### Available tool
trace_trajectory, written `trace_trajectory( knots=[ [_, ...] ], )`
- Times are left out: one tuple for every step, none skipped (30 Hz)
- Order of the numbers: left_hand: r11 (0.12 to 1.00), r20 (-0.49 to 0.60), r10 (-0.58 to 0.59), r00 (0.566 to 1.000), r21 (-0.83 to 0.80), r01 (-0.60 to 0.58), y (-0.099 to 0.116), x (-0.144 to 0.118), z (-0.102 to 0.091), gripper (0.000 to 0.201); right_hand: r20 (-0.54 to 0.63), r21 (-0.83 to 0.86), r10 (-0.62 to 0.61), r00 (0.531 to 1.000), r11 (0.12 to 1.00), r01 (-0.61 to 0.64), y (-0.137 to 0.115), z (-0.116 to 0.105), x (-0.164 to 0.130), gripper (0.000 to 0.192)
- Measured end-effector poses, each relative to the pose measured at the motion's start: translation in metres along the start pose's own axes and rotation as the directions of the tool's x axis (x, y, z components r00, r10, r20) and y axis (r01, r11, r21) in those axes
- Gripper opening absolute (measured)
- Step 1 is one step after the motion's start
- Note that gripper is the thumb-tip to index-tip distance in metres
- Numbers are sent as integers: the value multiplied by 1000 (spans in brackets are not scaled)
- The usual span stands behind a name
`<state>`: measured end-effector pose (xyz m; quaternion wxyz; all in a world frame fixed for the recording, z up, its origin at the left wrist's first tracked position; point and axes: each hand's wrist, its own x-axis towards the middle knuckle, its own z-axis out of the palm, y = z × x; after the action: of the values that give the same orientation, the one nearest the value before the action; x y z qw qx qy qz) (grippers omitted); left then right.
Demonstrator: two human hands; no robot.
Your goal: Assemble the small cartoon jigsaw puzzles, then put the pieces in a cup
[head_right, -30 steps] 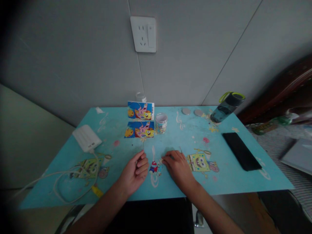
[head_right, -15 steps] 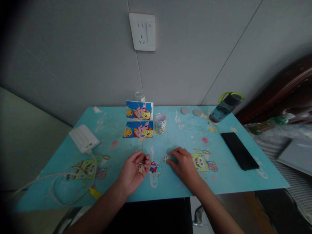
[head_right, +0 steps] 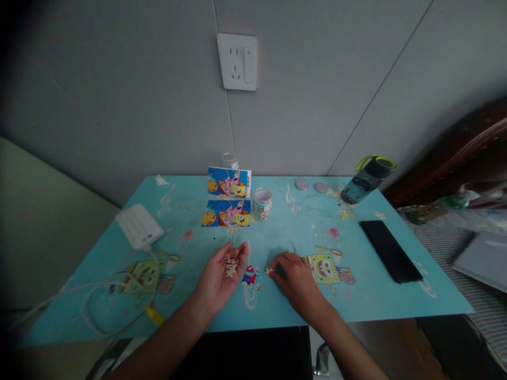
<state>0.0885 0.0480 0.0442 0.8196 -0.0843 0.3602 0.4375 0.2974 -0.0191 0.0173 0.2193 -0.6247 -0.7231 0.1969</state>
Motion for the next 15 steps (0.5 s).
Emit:
trace_trajectory(
  knots=[
    [1000, -1, 3, 1000, 0, -3, 0, 0, 0, 23, -2, 18, 5, 1000, 1000, -5, -1, 0, 0, 6],
    [1000, 0, 4, 1000, 2, -4, 1, 0, 1, 23, -4, 45, 11, 1000, 999, -11, -3, 1, -1, 10],
    [1000, 1, 6, 1000, 5, -6, 1, 1, 0, 23, -7, 84, 16, 1000, 996, -15, -4, 1, -1, 13],
    [1000, 3, 10, 1000, 7, -10, 1, 2, 0, 22, -7, 134, 17, 1000, 991, -16, -7, 1, -1, 15],
    [1000, 5, 17, 1000, 8, -17, 0, 3, -1, 21, -7, 188, 14, 1000, 982, -12, -10, -1, 0, 14],
    [1000, 7, 26, 1000, 9, -26, -1, 4, -2, 20, -11, 242, 7, 1000, 970, -4, -15, -2, 1, 12],
    [999, 10, 37, 999, 9, -37, -2, 6, -3, 19, -21, 290, -1, 1000, 957, 7, -21, -4, 3, 10],
    [999, 14, 48, 999, 10, -48, -4, 8, -3, 18, -42, 328, -8, 999, 944, 22, -28, -7, 6, 9],
    [998, 22, 58, 998, 11, -58, -7, 9, -3, 18, -72, 355, -17, 997, 934, 41, -35, -9, 10, 9],
    [998, 34, 64, 997, 13, -64, -9, 10, -3, 18, -108, 371, -30, 994, 926, 69, -44, -11, 15, 10],
    [998, 50, 67, 997, 16, -67, -11, 11, -2, 18, -146, 377, -56, 988, 920, 108, -52, -13, 20, 10],
    [998, 66, 67, 996, 19, -68, -13, 11, 0, 19, -168, 376, -96, 981, 914, 154, -60, -14, 25, 11],
    [998, 81, 64, 995, 21, -65, -14, 11, 1, 20, -171, 367, -151, 974, 908, 205, -68, -14, 30, 13],
    [998, 93, 61, 994, 22, -63, -14, 11, 3, 23, -155, 349, -214, 965, 901, 256, -74, -15, 35, 15],
    [998, 99, 61, 993, 22, -63, -13, 11, 4, 25, -124, 326, -277, 953, 895, 303, -80, -15, 39, 17]
  ],
)
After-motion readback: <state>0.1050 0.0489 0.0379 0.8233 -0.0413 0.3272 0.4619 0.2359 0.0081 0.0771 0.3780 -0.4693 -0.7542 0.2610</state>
